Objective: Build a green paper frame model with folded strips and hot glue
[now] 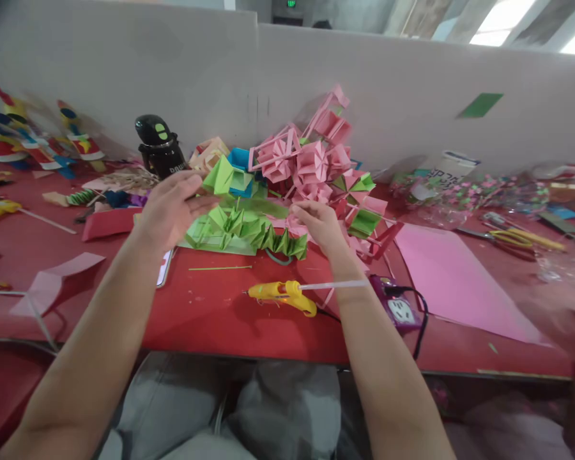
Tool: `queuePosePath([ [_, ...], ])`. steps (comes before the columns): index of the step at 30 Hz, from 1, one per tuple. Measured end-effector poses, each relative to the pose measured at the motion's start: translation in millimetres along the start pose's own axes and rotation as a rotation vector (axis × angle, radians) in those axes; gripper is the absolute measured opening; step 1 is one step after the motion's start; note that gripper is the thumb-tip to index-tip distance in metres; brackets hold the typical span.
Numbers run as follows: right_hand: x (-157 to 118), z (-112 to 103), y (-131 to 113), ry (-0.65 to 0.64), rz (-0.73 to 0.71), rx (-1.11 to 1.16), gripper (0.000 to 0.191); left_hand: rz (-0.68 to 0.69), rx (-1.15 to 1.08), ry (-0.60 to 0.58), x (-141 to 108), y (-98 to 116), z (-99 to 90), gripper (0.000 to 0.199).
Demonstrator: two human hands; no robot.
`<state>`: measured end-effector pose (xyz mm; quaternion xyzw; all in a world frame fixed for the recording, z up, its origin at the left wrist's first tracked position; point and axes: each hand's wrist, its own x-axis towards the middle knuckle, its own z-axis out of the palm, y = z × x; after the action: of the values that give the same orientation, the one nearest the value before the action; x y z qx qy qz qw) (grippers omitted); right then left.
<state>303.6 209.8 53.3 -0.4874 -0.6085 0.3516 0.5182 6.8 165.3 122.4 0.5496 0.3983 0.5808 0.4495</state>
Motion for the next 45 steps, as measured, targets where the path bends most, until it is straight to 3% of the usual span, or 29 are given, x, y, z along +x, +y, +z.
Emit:
queuePosePath([
  [4,-20.7,-9.0,-8.7,0.028,-0.022,0.129,0.035,-0.083,-0.116,-0.110,-15.0,-14.8,16.8,0.039],
  [10,-42.8,-4.3,-28.8,-0.239,-0.064,0.212,0.062,-0.213,-0.083,-0.284,-14.5,-30.0,55.9,0.035],
  [12,-44.1,0.5,-31.4,-0.281,-0.054,0.221,0.067,-0.155,0.036,-0.300,-14.1,-33.2,67.2,0.032],
  [16,-44.4,7.9,-32.0,-0.237,-0.059,0.187,0.075,0.004,0.268,-0.310,-12.8,-34.6,79.0,0.035],
  [20,-46.8,10.1,-34.4,-0.251,-0.072,0.203,0.081,0.051,0.269,-0.301,-10.9,-32.6,82.4,0.029],
  [24,-48.2,12.1,-35.5,-0.244,-0.083,0.176,0.078,0.008,0.238,-0.291,-12.6,-31.8,83.5,0.029],
  [29,-45.5,11.7,-27.7,-0.144,-0.087,0.170,0.068,-0.029,0.200,-0.312,-25.4,-29.7,59.0,0.031],
  [33,-41.6,5.4,-21.1,-0.068,-0.054,0.211,0.049,-0.022,0.373,0.034,-43.8,-39.0,10.4,0.028],
  [37,-37.2,0.1,-16.2,-0.019,0.012,0.229,0.045,-0.218,0.585,0.031,-54.7,-60.9,-27.6,0.018],
  [40,-35.0,-1.7,-12.6,0.010,0.031,0.282,0.045,-0.350,0.517,0.010,-52.6,-73.5,-32.7,0.016],
  [45,-31.6,-5.6,-6.5,0.034,0.039,0.314,0.040,-0.472,0.226,0.039,-43.6,-75.2,-22.3,0.017],
])
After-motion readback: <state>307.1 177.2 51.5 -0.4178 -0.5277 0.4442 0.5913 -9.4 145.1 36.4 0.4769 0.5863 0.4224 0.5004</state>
